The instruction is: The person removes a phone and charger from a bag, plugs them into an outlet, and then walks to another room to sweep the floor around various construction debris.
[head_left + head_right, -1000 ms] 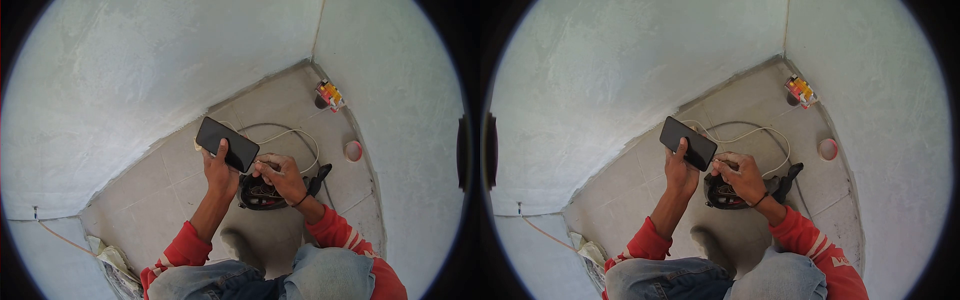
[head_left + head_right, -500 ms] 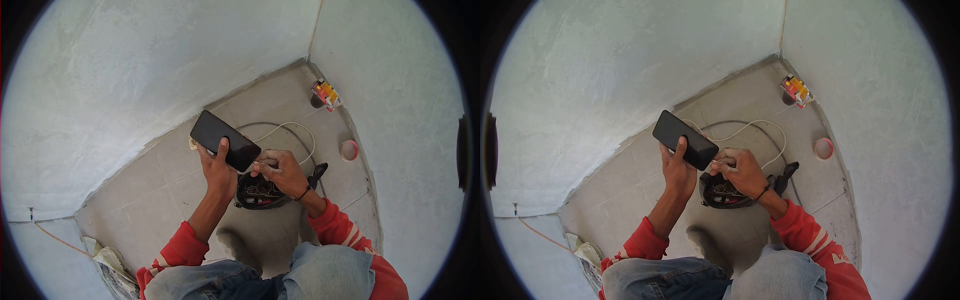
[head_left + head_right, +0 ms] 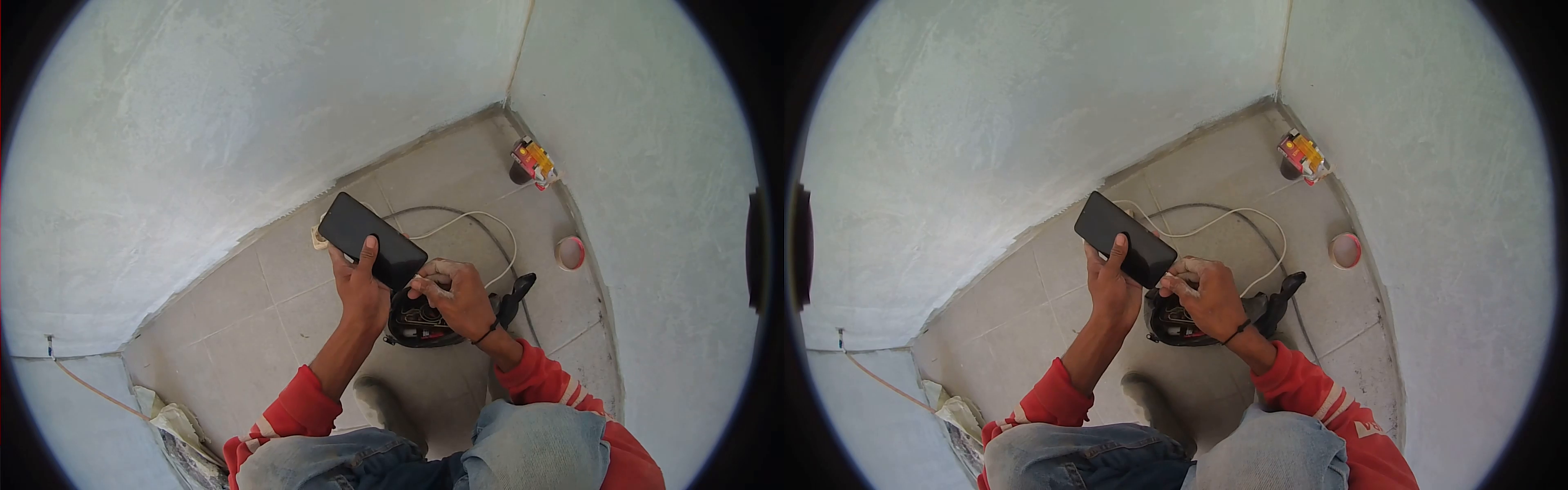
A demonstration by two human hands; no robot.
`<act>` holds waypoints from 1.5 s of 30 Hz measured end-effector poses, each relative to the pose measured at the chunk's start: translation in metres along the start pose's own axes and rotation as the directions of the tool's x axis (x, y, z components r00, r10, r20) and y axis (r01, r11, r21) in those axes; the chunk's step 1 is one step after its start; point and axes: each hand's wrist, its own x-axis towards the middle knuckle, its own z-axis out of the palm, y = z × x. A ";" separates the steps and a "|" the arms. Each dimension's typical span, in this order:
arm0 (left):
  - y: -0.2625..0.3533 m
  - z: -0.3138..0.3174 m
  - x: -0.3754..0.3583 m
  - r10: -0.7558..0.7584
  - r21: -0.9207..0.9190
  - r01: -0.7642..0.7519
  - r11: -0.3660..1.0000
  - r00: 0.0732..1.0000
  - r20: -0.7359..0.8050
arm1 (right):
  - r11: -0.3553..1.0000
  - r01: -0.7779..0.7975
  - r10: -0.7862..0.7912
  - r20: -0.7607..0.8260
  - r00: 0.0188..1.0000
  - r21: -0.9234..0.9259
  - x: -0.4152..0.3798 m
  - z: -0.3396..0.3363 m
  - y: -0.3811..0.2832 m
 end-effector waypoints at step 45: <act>-0.007 -0.101 -0.030 -0.348 0.791 -0.592 0.152 0.717 0.604 | 0.406 0.450 0.210 0.561 0.801 -0.795 0.012 -0.056 -0.040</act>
